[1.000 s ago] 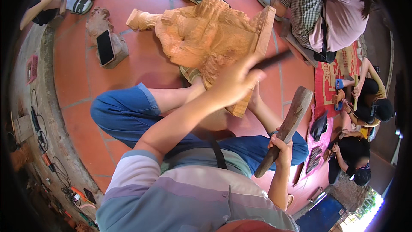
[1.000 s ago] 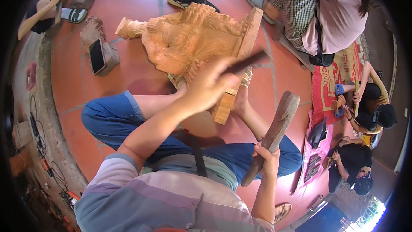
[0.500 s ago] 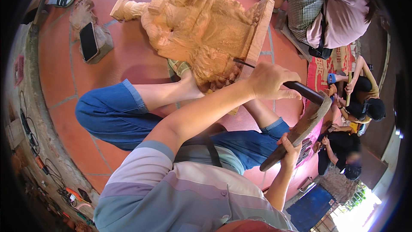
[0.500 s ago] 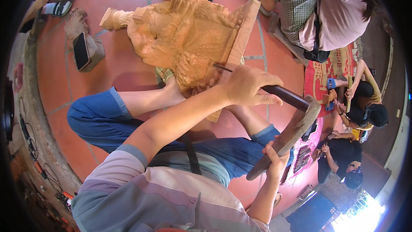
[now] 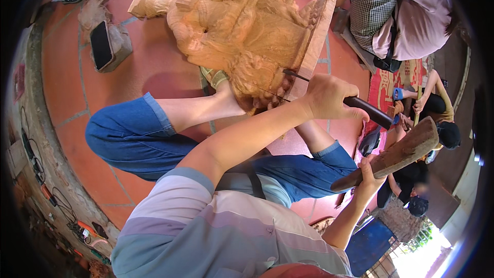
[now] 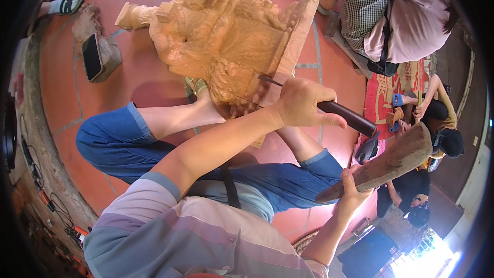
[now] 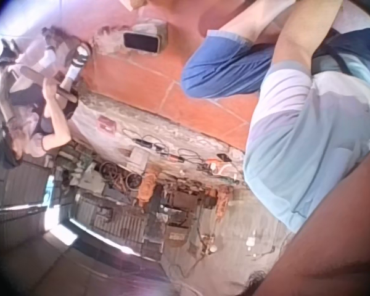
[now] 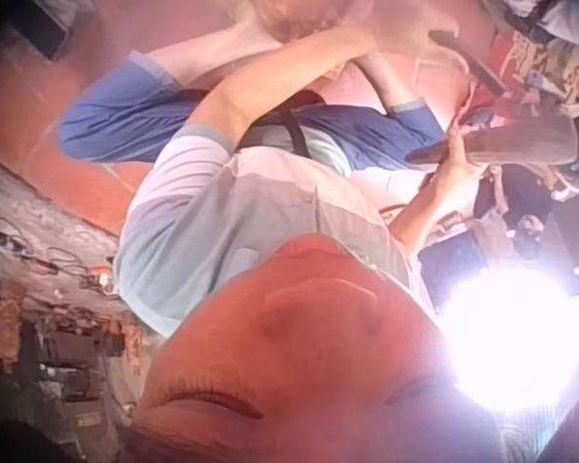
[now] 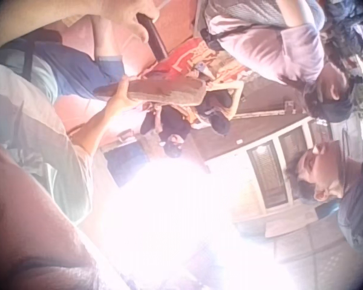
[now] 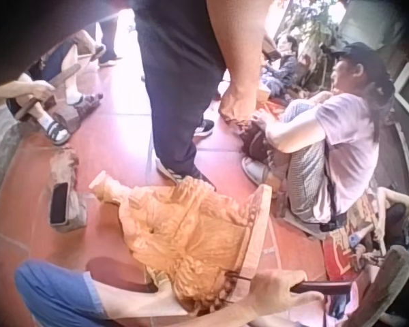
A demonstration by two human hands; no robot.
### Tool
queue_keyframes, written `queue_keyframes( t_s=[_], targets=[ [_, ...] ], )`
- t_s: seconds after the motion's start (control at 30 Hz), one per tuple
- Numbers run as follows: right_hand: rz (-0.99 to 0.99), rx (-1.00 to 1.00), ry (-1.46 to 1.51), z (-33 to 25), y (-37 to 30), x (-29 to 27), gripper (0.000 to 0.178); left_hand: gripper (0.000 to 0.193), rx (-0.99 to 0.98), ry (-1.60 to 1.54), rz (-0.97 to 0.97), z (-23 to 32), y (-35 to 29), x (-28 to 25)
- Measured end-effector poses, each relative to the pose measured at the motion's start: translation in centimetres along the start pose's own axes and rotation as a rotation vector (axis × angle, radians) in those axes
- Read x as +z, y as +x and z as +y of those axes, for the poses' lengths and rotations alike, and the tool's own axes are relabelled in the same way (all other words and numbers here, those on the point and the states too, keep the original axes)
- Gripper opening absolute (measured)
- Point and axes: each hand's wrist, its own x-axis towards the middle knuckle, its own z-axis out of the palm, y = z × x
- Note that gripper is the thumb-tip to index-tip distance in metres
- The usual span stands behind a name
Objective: The person sits on the floor and carves a wooden sculpture using a chisel and mallet. They repeatedly strike the chisel to shape the wood, occasionally pausing to adjust the tool or inspect the work.
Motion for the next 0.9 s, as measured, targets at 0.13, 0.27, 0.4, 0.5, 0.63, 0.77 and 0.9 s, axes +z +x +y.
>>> queue_keyframes(
  t_s=[0.13, 0.27, 0.4, 0.5, 0.63, 0.77, 0.9],
  targets=[
    [-0.017, -0.024, -0.206, 0.6, 0.6, -0.3, 0.046, 0.061, -0.027, -0.032, 0.008, -0.1, -0.2, 0.2],
    [0.053, 0.044, -0.037, 1.0, 0.5, 0.0, 0.049, 0.06, -0.007, -0.052, 0.057, -0.2, 0.0, 0.3],
    [0.022, -0.003, -0.24, 2.3, 0.7, -0.6, 0.04, 0.06, -0.013, -0.038, 0.038, -0.2, -0.2, 0.5],
    [0.056, 0.026, -0.088, 1.3, 0.5, 0.2, 0.038, 0.061, -0.037, -0.033, 0.04, -0.3, -0.1, 0.6],
    [-0.013, 0.118, -0.146, 1.2, 0.6, -0.4, 0.043, 0.061, -0.032, -0.053, 0.001, -0.2, -0.2, 0.3],
    [0.041, 0.115, -0.056, 0.9, 0.7, -0.1, 0.042, 0.061, -0.021, -0.057, 0.01, -0.3, -0.2, 0.1],
    [-0.007, 0.1, -0.167, 1.0, 0.6, -0.2, 0.044, 0.06, -0.012, -0.062, 0.068, -0.4, -0.1, 0.5]
  ],
)
